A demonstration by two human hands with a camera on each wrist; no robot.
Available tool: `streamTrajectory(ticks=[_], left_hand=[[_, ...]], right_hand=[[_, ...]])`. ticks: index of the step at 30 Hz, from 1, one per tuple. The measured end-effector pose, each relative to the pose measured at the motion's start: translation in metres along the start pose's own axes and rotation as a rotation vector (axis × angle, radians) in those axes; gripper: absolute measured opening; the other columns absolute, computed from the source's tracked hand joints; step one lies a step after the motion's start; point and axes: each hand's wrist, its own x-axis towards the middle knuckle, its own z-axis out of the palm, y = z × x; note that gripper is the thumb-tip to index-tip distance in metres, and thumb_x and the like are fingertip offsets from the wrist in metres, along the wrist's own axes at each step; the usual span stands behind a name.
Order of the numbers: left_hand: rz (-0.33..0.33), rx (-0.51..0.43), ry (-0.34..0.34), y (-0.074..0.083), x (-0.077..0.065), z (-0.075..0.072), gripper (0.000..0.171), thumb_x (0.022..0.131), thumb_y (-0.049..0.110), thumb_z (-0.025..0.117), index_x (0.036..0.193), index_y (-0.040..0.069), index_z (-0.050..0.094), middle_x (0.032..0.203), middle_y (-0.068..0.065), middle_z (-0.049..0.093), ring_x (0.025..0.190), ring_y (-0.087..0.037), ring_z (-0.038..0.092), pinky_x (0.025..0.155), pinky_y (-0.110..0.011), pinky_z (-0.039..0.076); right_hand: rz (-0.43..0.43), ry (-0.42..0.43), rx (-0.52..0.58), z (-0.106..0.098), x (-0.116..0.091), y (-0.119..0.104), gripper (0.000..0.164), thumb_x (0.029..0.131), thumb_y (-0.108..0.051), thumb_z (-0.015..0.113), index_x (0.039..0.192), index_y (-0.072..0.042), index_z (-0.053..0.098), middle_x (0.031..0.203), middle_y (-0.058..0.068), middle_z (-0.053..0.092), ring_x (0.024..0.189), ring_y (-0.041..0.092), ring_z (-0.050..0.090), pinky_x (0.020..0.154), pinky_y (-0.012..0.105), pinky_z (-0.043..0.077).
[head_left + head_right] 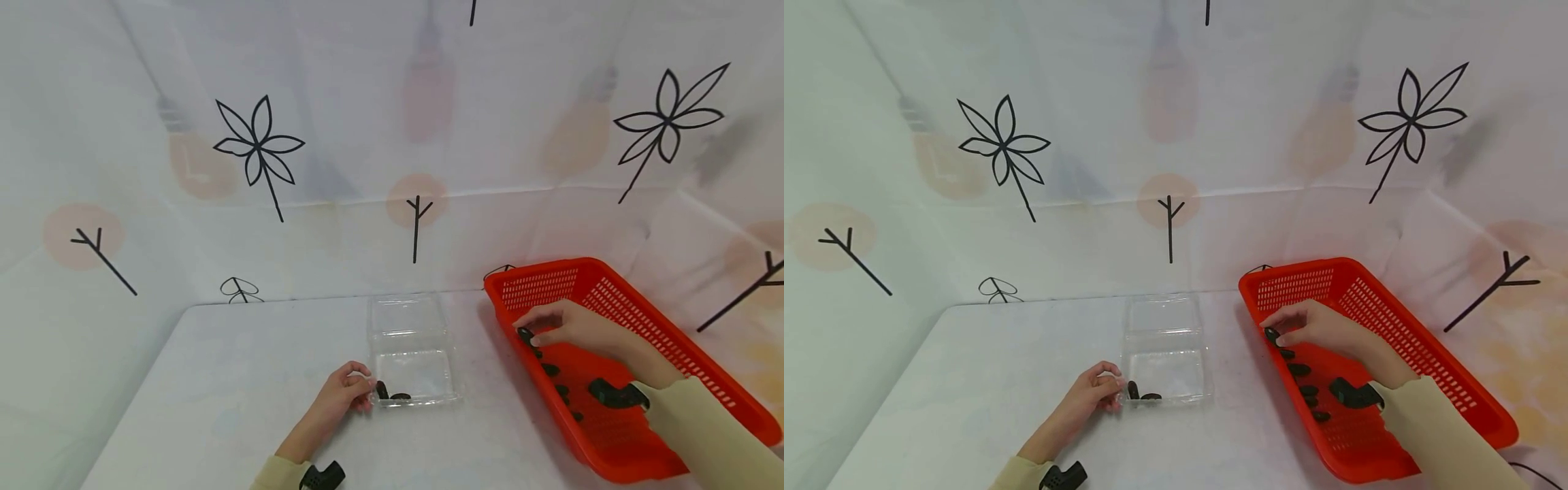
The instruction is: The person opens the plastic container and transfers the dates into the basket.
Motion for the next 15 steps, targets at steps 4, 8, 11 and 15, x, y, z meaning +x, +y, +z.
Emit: streamTrajectory(ticks=[4, 8, 11, 15], left_hand=[[-0.001, -0.005, -0.006, -0.001, -0.001, -0.001, 0.023, 0.094, 0.009, 0.068, 0.106, 0.001, 0.051, 0.070, 0.000, 0.062, 0.056, -0.011, 0.057, 0.057, -0.023, 0.048], [-0.001, -0.019, -0.022, -0.003, 0.000, -0.002, 0.024, 0.094, 0.009, 0.069, 0.107, 0.001, 0.050, 0.071, -0.001, 0.063, 0.058, -0.011, 0.057, 0.058, -0.023, 0.049], [0.000, -0.016, -0.028, -0.004, 0.000, -0.005, 0.025, 0.093, 0.010, 0.070, 0.107, 0.001, 0.051, 0.071, 0.000, 0.063, 0.059, -0.011, 0.058, 0.059, -0.023, 0.049], [0.003, -0.008, -0.025, -0.004, 0.001, -0.008, 0.025, 0.093, 0.012, 0.071, 0.107, 0.001, 0.053, 0.071, -0.001, 0.063, 0.060, -0.011, 0.057, 0.060, -0.024, 0.049]], right_hand=[[-0.032, 0.000, 0.043, -0.006, -0.012, 0.015, 0.034, 0.092, -0.013, 0.071, 0.124, -0.003, 0.067, 0.123, 0.015, 0.065, 0.107, 0.014, 0.060, 0.084, 0.031, 0.054], [-0.032, -0.003, 0.077, -0.010, -0.022, 0.028, 0.035, 0.094, -0.011, 0.069, 0.126, 0.002, 0.064, 0.123, 0.016, 0.064, 0.104, 0.011, 0.061, 0.083, 0.032, 0.055], [-0.005, -0.007, 0.082, -0.013, -0.026, 0.036, 0.037, 0.095, -0.012, 0.067, 0.128, 0.004, 0.062, 0.124, 0.016, 0.063, 0.103, 0.010, 0.060, 0.083, 0.033, 0.054], [0.039, -0.017, 0.100, -0.014, -0.032, 0.044, 0.040, 0.096, -0.012, 0.066, 0.130, 0.006, 0.059, 0.126, 0.020, 0.062, 0.103, 0.008, 0.061, 0.083, 0.032, 0.054]])
